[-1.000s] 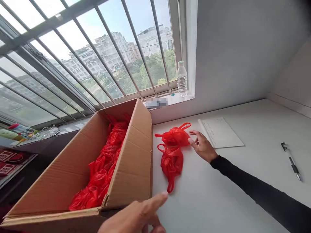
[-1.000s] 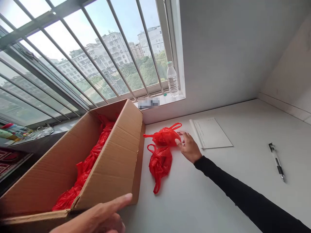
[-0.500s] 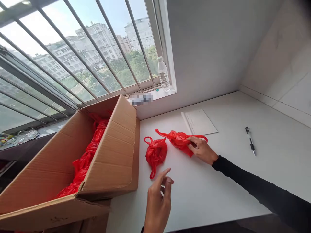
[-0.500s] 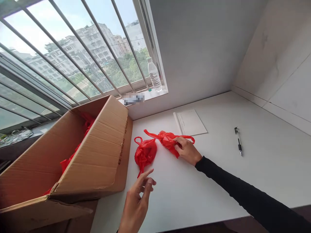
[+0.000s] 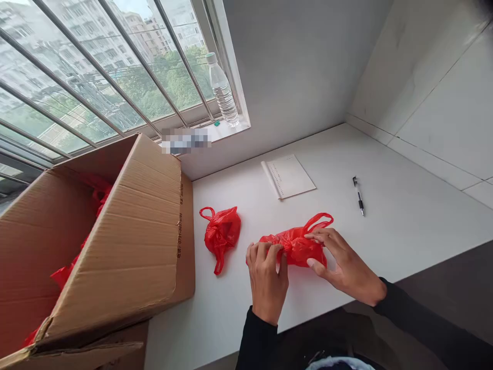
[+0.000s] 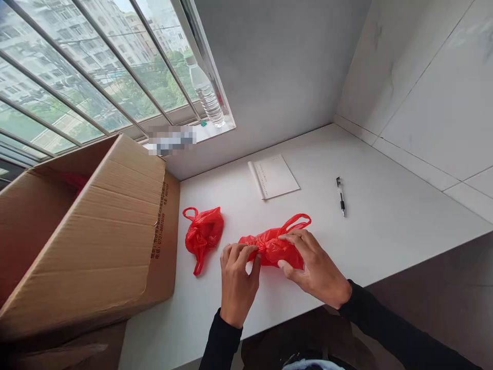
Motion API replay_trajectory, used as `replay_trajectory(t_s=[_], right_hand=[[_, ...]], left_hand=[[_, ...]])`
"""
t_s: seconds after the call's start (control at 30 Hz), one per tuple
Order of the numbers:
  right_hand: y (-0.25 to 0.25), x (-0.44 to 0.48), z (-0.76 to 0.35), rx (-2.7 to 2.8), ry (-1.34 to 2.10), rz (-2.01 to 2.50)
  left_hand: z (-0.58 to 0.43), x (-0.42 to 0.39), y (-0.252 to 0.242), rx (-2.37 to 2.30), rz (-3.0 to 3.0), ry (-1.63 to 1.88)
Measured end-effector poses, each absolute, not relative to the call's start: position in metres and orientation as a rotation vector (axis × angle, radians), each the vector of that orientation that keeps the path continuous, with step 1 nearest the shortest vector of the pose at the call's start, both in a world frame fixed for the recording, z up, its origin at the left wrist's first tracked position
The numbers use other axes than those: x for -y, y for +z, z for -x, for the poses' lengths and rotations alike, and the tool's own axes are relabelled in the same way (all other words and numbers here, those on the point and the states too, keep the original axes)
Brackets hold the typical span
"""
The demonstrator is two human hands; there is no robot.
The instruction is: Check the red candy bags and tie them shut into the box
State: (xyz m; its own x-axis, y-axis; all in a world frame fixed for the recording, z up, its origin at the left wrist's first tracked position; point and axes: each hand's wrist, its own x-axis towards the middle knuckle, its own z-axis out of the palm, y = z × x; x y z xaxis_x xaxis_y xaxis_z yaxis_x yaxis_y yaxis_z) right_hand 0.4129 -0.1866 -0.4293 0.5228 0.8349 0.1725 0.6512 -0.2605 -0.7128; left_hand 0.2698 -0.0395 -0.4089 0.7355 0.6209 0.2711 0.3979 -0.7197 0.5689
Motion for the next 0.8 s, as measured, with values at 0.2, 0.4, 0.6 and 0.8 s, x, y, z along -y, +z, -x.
replay_trajectory(t_s=[0.2,0.4,0.6,0.8], right_hand=[[-0.422,0.174,-0.41,1.323,0.187,1.932],[-0.412,0.188,-0.412,1.224,0.299,1.979],[-0.399,0.177,-0.402,1.266,0.397,1.962],[-0.402,0.17,-0.412,1.366,0.366,1.946]], left_hand=[[-0.254,0.046,-0.395,-0.86,-2.334,0.63],[-0.225,0.043,-0.396,-1.01,-2.148,0.609],[-0.23,0.051,-0.397,-0.823,-2.301,0.594],[-0.226,0.041,-0.394,-0.842,-2.323,0.61]])
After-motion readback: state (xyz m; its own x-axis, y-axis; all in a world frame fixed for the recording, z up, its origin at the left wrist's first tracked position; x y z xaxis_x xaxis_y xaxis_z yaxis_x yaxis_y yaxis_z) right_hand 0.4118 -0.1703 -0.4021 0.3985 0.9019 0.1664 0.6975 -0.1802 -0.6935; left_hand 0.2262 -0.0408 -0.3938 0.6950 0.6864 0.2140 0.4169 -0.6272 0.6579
